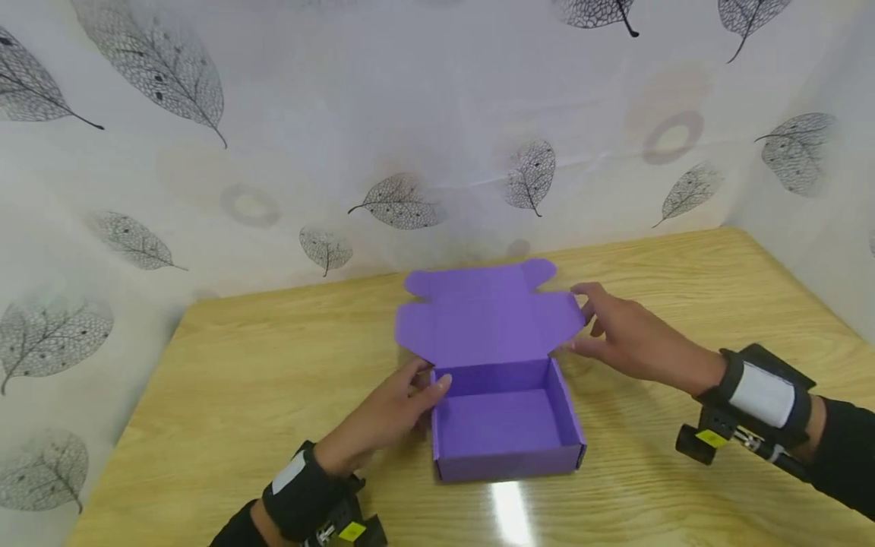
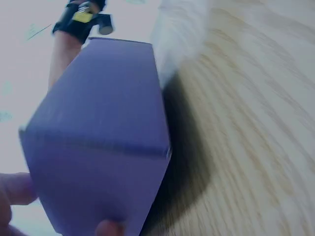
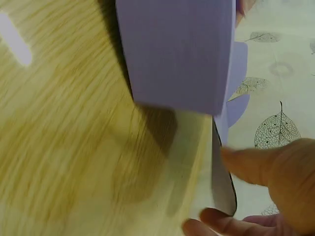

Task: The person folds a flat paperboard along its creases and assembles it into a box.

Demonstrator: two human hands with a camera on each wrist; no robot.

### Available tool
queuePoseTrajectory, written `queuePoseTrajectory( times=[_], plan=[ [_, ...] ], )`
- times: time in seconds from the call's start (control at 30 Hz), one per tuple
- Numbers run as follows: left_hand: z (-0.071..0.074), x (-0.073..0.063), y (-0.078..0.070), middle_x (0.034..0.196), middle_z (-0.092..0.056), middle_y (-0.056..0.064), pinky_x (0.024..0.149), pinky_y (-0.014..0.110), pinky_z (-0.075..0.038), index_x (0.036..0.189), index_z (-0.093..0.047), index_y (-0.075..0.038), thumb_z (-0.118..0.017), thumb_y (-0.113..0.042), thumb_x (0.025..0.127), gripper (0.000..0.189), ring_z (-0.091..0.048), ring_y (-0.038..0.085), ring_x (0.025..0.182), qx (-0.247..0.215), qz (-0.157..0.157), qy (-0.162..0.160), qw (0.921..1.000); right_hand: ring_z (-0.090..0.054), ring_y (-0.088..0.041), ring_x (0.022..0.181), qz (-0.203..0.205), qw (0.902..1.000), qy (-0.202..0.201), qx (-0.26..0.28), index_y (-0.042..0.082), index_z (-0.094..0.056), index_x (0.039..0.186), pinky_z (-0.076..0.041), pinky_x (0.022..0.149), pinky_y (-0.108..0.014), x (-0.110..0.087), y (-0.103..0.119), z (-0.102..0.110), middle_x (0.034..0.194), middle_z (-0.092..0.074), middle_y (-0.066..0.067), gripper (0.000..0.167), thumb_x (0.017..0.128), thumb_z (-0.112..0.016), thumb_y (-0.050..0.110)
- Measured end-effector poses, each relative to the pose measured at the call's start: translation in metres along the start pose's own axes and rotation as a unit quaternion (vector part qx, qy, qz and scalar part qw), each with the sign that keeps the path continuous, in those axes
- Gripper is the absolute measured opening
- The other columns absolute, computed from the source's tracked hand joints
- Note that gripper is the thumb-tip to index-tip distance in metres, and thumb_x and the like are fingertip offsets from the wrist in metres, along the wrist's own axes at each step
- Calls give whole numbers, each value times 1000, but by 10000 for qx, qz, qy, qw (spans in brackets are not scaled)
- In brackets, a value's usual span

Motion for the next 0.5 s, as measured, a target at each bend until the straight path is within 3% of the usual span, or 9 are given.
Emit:
queuePoseTrajectory(
  times=[0.1, 0.23, 0.37, 0.5],
  plan=[
    [2, 1, 6, 122, -58, 14, 81, 37, -54, 139, -51, -5, -65, -33, 99, 51, -60, 23, 102, -534, 242, -136, 9982, -67, -27, 93, -6, 9996, -176, 219, -4, -49, 133, -55, 73, -40, 1, 0, -4, 110, -66, -16, 49, 96, -70, 21],
    [1, 1, 8, 127, -55, 16, 78, 36, -53, 140, -47, -6, -73, -24, 94, 55, -61, 23, 95, -938, 165, -279, 9951, -69, -28, 93, -274, 9963, -489, 652, -6, -44, 135, -55, 75, -41, 3, -3, -4, 106, -68, -14, 50, 99, -67, 20],
    [0, 2, 0, 130, -54, 19, 79, 39, -54, 151, -35, -12, -74, -14, 91, 72, -62, 26, 97, -886, -540, -486, 9934, -71, -26, 96, -327, 9922, -762, 930, -3, -42, 134, -53, 77, -32, 3, 0, -2, 103, -71, -10, 50, 96, -69, 16],
    [0, 1, -10, 138, -52, 17, 98, 47, -49, 163, -14, -18, -64, -15, 98, 81, -57, 30, 114, -336, -1383, -609, 9879, -71, -24, 96, 117, 9890, -978, 1102, 2, -49, 118, -55, 76, -27, 2, 9, -3, 104, -71, -9, 31, 96, -69, 11]
  ],
)
Point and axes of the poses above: each hand's wrist, its own x-axis towards the middle knuckle, its own z-axis out of the back of the hand, y = z × x, the point moved 5 cm from there along x, towards the middle knuckle
